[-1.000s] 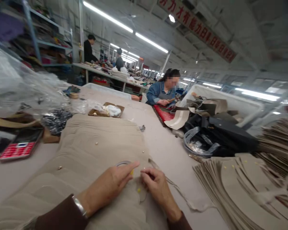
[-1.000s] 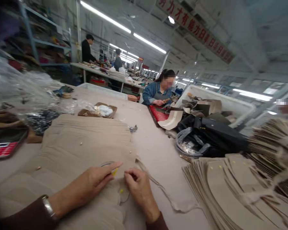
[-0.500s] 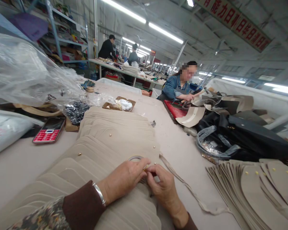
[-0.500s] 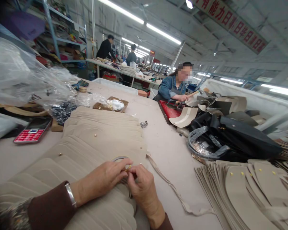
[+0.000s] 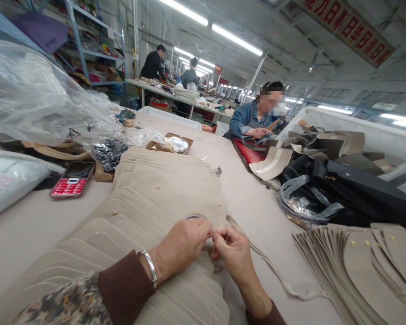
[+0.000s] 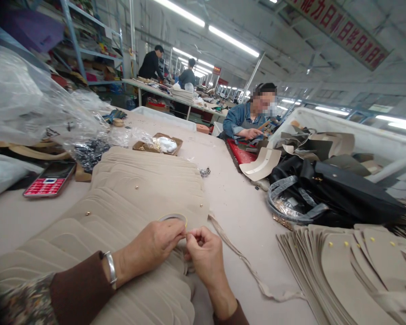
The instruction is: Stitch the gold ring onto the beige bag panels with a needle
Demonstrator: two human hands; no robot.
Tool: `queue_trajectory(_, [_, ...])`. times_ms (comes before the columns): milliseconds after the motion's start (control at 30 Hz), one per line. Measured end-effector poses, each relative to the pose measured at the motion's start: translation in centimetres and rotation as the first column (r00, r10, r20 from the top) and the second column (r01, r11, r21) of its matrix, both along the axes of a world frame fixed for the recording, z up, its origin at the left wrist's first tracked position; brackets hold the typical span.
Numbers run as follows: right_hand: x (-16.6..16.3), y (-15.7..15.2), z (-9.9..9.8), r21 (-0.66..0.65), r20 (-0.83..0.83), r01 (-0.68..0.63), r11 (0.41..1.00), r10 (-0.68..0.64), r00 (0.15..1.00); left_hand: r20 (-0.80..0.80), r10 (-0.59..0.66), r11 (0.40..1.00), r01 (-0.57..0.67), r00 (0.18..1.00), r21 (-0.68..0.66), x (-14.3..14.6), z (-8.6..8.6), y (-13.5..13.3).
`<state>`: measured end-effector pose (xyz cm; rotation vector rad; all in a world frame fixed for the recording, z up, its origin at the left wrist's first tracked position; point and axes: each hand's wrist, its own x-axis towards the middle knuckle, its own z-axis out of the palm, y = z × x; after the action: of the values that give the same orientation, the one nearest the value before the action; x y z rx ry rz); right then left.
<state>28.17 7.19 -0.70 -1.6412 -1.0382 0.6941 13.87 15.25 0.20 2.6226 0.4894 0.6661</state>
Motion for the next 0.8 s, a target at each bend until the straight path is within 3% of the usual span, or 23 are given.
queue_trajectory(100, [1.6, 0.4, 0.0, -0.052, -0.186, 0.094, 0.994, -0.102, 0.977, 0.028, -0.006, 0.998, 0.004, 1.0, 0.067, 0.2, 0.1, -0.3])
queue_trajectory(267, [4.4, 0.5, -0.7, -0.025, -0.322, 0.227, 0.973, -0.223, 0.92, -0.233, 0.137, 0.966, -0.078, 0.963, 0.245, 0.3, 0.3, 1.3])
queue_trajectory(500, [4.7, 0.2, -1.7, -0.193, -0.325, 0.088, 0.977, -0.148, 0.934, -0.444, 0.145, 0.979, -0.065, 0.884, 0.191, 0.0, 0.5, 1.6])
queue_trajectory(633, [4.7, -0.1, -1.0, -0.303, -0.288, -0.012, 0.953, -0.079, 0.954, -0.464, 0.117, 0.984, -0.038, 0.878, 0.177, -0.1, 0.9, 1.5])
queue_trajectory(800, [3.8, -0.4, -0.6, -0.395, -0.119, -0.09, 0.914, 0.047, 0.992, -0.434, 0.116, 0.983, -0.04, 0.894, 0.179, -0.1, 1.0, 1.6])
